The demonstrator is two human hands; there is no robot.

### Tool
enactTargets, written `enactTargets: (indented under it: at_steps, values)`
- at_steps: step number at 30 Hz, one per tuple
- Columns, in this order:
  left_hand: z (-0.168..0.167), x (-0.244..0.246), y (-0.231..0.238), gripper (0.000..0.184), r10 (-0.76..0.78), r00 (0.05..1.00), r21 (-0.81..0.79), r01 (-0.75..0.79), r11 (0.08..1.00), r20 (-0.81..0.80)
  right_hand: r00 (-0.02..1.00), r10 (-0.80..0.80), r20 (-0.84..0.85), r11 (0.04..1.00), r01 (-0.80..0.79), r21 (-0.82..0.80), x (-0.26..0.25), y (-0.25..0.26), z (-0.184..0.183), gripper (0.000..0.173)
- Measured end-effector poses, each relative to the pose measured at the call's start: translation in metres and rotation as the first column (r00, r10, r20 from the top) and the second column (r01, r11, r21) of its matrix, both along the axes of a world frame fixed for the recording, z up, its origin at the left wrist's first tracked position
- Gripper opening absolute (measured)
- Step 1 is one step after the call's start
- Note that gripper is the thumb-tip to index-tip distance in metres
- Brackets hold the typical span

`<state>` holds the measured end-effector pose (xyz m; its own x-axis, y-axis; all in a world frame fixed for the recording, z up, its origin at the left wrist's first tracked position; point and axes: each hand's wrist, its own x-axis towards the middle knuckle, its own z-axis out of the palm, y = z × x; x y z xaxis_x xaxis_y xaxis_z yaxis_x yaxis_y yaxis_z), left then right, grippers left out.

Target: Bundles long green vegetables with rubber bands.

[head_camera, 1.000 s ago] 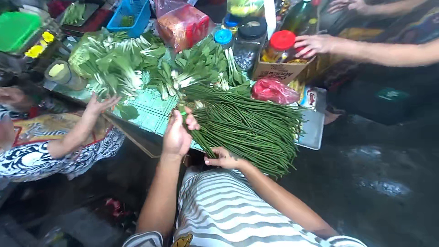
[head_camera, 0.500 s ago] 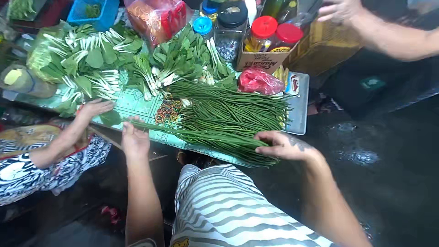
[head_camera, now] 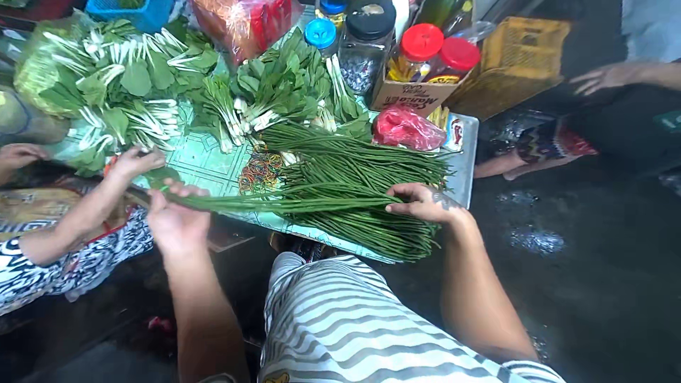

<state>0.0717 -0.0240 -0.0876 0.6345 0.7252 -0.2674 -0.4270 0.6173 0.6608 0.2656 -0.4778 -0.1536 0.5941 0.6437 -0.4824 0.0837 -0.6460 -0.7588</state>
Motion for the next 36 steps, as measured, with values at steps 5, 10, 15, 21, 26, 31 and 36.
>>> enactTargets:
  at_steps: [5,10,15,21,26,31,36]
  values:
    - [0.057,-0.036,0.010,0.058,0.054,0.989,0.042,-0.060,0.997,0.137,0.957,0.059,0.283,0.998,-0.057,-0.013,0.021,0.090,0.002,0.045]
    - [0.058,-0.040,-0.001,0.076,-0.081,0.965,0.142,0.047,0.989,0.248,0.763,0.050,0.645,0.999,-0.040,-0.030,0.046,0.231,-0.043,0.026]
    - [0.033,-0.031,-0.007,0.058,-0.204,0.958,0.112,0.184,0.976,0.203,0.542,0.211,0.814,0.966,0.009,-0.257,0.054,0.308,-0.094,0.038]
    - [-0.026,0.003,-0.001,0.044,-0.238,0.970,-0.031,0.237,0.971,-0.053,0.452,0.108,0.886,0.984,0.078,-0.160,0.036,0.313,-0.058,0.027]
    - [-0.071,0.065,-0.019,0.047,-0.360,0.917,-0.020,0.362,0.932,-0.170,0.386,-0.118,0.915,0.992,-0.002,0.129,-0.020,0.285,-0.002,0.023]
    - [-0.068,0.093,-0.036,0.039,-0.493,0.870,0.169,0.488,0.856,-0.018,0.561,-0.248,0.790,0.953,-0.005,0.303,-0.046,0.265,-0.012,0.024]
    - [-0.060,0.087,-0.030,0.034,-0.480,0.875,0.085,0.474,0.876,0.064,0.700,-0.413,0.582,0.908,0.270,0.320,0.008,0.234,-0.026,0.034]
